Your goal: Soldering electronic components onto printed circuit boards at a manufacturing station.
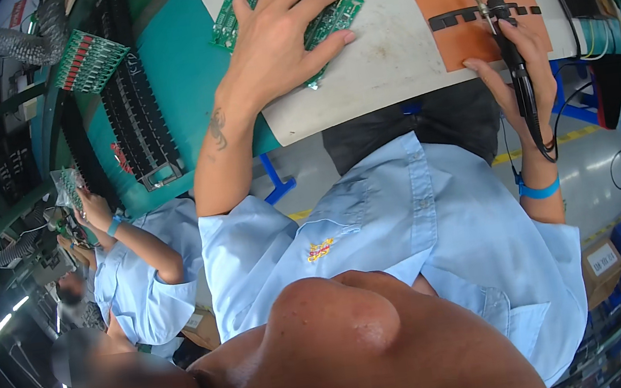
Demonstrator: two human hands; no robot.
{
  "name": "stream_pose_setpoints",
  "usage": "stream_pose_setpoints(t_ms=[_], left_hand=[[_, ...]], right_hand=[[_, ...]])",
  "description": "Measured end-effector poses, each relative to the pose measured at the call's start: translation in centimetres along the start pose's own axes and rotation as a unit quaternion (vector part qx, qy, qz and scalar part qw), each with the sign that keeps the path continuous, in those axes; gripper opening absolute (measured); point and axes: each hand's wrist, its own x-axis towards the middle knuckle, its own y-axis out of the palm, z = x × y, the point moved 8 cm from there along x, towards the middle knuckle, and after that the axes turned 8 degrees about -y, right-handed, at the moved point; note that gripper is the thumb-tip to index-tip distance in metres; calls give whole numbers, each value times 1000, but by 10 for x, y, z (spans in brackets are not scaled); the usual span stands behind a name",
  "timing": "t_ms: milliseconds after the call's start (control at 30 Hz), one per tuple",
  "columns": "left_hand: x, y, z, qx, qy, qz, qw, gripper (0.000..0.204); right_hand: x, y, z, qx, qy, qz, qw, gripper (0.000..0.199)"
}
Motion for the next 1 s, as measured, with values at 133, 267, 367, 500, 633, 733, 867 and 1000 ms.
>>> stream_pose_setpoints(t_ms=[133,267,367,500,633,733,867,1000], left_hand=[[0,0,-3,16,-9,33,999,43],[-1,0,-1,23,-21,59,998,45],[8,-2,-7,-18,-14,63,998,40],[2,-7,-7,-60,-10,40,997,35],[8,-8,-16,-27,-31,93,995,35],[8,-5,-15,-14,-49,126,991,38],[9,-7,-13,-45,-54,129,989,34],[9,-7,-12,-44,-59,143,987,31]], right_hand=[[11,1,-9,53,55,-43,996,51],[30,-8,-15,115,116,-127,978,37],[22,-23,-2,132,108,-71,983,38],[29,-1,44,185,4,39,982,36],[32,9,62,193,11,81,978,35],[30,18,64,209,26,99,972,39],[23,25,64,217,31,100,971,42],[24,27,62,212,28,95,972,42]])
